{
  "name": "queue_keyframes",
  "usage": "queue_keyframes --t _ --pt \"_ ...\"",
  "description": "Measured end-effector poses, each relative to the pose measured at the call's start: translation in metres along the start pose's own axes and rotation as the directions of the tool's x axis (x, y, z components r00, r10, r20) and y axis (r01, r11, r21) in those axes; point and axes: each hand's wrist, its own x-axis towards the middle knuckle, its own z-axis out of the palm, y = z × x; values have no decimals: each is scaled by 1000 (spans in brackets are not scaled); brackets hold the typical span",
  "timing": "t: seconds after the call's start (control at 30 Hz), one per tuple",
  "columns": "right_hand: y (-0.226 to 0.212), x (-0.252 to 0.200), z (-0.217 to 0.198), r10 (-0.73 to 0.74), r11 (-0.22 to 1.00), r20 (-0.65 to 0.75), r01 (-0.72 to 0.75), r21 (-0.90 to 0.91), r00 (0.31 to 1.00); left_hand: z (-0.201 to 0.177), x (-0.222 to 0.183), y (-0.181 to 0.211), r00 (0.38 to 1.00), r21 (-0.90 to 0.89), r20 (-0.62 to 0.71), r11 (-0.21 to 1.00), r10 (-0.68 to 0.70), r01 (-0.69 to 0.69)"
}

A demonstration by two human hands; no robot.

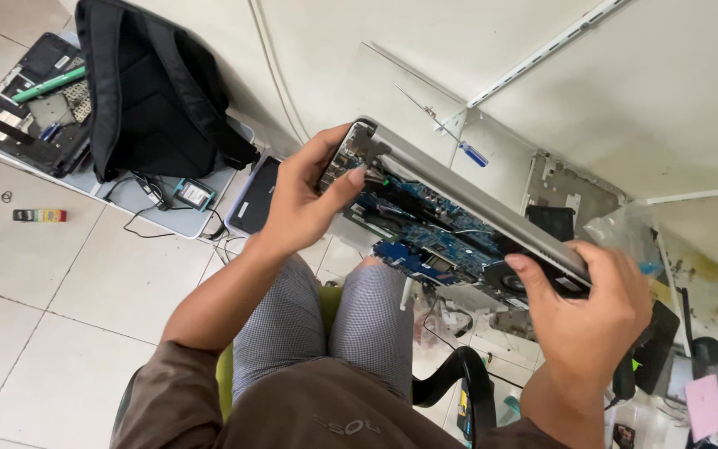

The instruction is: The person works on the internal components of a disassembled laptop resting on their lap. They use their hands to connect and adjust small wires and connectors on the motherboard, occasionally lifting and tilting the device to access different areas.

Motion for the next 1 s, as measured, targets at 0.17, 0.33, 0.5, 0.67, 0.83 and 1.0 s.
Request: queue_keyframes --t 0.17,0.33,0.5,0.67,0.83,1.0 --pt "-8 -10 -2 -19 999 -73 15 -47 997 11 -4 1 989 -26 -123 996 84 -88" --pt "-9 -15 -6 -9 999 -46 6 -52 999 15 -8 5 983 -68 -155 992 99 -111" --pt "-7 -18 -5 -8 998 -49 5 -69 999 18 -9 5 978 -114 -196 989 75 -98" --pt "-7 -18 -5 -2 996 -37 -1 -86 999 20 -8 -2 972 -93 -201 986 121 -142" --pt "-3 -21 -2 -28 994 -54 22 -103 998 23 -8 -4 960 -82 -236 982 149 -172" --pt "-1 -24 -2 -33 992 -53 26 -125 998 23 -9 -8 948 -50 -260 977 186 -206"
